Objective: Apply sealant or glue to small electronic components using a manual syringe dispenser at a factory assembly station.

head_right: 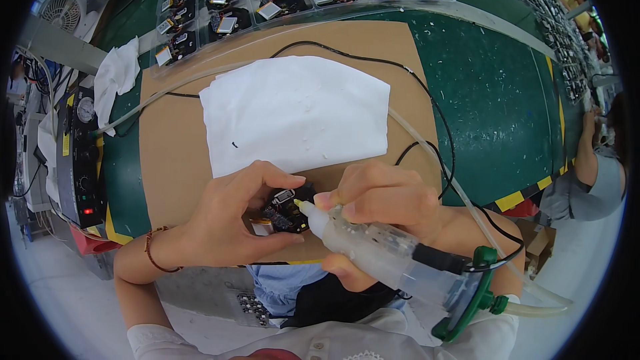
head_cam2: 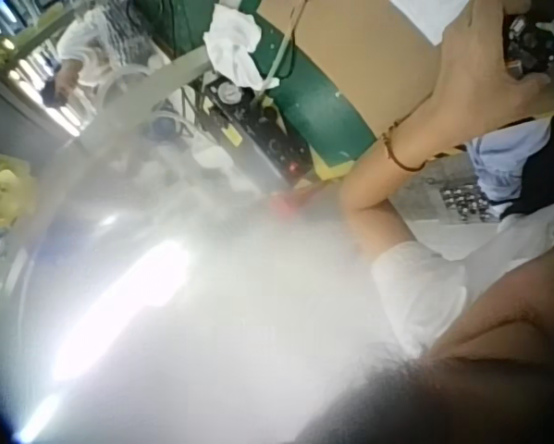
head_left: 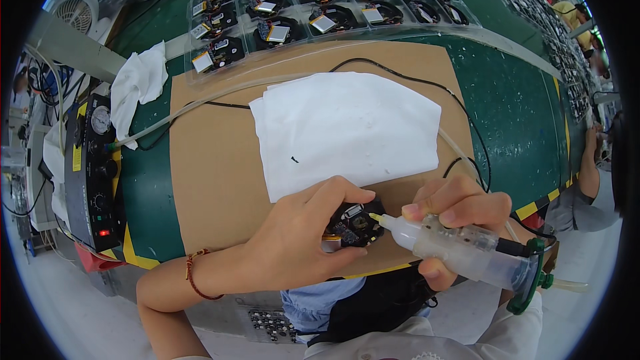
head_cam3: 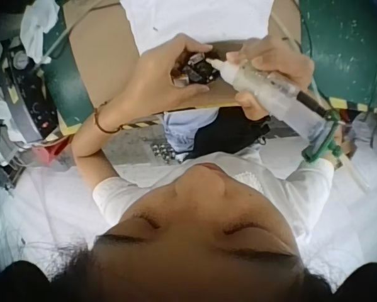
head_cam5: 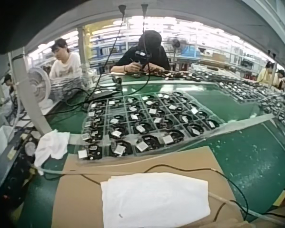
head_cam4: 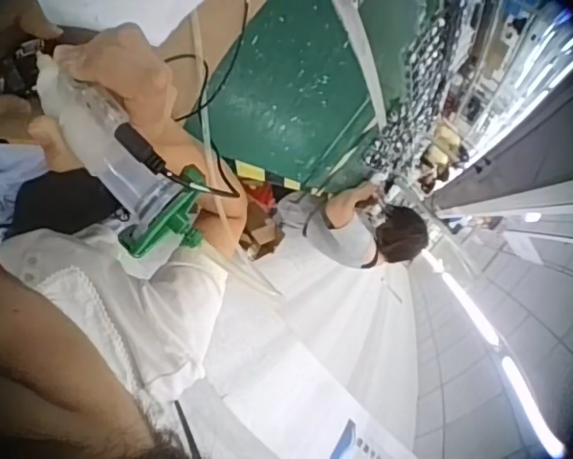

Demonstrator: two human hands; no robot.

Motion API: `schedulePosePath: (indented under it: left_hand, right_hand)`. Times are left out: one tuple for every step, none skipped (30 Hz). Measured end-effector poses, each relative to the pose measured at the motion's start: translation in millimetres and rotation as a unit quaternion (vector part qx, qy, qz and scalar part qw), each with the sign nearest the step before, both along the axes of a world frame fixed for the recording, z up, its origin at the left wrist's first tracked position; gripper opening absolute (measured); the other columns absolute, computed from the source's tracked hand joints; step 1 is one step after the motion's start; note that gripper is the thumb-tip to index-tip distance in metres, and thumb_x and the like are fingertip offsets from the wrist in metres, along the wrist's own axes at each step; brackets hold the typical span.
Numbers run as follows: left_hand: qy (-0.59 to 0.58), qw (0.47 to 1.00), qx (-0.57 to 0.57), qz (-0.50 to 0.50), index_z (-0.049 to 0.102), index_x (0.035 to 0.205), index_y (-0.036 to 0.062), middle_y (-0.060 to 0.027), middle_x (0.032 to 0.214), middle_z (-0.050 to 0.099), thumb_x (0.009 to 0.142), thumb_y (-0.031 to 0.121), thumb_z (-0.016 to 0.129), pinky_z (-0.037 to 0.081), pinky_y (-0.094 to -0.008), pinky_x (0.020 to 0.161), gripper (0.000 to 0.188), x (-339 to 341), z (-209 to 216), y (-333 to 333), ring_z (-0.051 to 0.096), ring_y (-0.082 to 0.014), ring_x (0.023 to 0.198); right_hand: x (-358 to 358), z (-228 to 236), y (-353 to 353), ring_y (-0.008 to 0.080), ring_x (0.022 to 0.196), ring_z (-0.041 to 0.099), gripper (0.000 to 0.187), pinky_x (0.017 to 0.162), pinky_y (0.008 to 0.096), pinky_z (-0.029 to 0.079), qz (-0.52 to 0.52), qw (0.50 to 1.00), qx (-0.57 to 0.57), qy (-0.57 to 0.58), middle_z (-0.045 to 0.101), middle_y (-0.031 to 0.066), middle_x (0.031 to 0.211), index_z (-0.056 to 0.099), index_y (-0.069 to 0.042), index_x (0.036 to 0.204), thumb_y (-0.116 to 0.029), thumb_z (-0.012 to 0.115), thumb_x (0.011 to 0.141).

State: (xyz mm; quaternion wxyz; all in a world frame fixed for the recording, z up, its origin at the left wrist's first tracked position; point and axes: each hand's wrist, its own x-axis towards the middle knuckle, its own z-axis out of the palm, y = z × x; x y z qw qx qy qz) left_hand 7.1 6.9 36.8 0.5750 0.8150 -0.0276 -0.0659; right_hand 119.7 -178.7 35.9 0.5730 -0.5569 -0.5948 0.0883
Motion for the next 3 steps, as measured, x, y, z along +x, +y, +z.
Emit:
schedulePosePath:
  left_hand:
    - [0.005,1.000,-0.017,0.008,0.048,0.105,0.0025,-0.0128,0.090,0.059,0.064,0.005,0.071,0.049,-0.0327,0.066,0.047,0.4,-1.2,-0.2,0.060,-0.0280,0.079]
    - [0.011,0.999,-0.034,0.016,0.048,0.105,0.0025,-0.0129,0.090,0.059,0.064,0.006,0.071,0.049,-0.0327,0.066,0.047,0.6,-2.3,-0.3,0.060,-0.0281,0.079]
    - [0.012,0.999,-0.033,0.018,0.048,0.105,0.0025,-0.0129,0.090,0.059,0.064,0.006,0.071,0.049,-0.0327,0.066,0.047,-0.1,-2.5,-0.4,0.060,-0.0281,0.079]
  right_hand:
    - [-0.1,-0.7,-1.1,0.0200,0.069,0.057,0.053,0.062,0.0306,0.047,-0.001,1.000,-0.002,-0.001,0.051,0.0155,0.082,0.033,-0.005,0.098,-0.024,0.074,0.069]
    - [-0.4,-1.6,-2.8,0.0207,0.068,0.057,0.051,0.063,0.0309,0.048,0.001,0.999,0.028,0.024,0.052,0.0158,0.083,0.034,-0.005,0.097,-0.024,0.073,0.070]
    - [-0.9,-4.4,-4.3,0.0213,0.068,0.057,0.049,0.064,0.0313,0.049,0.006,0.997,0.061,0.052,0.052,0.0162,0.084,0.035,-0.006,0.097,-0.025,0.072,0.071]
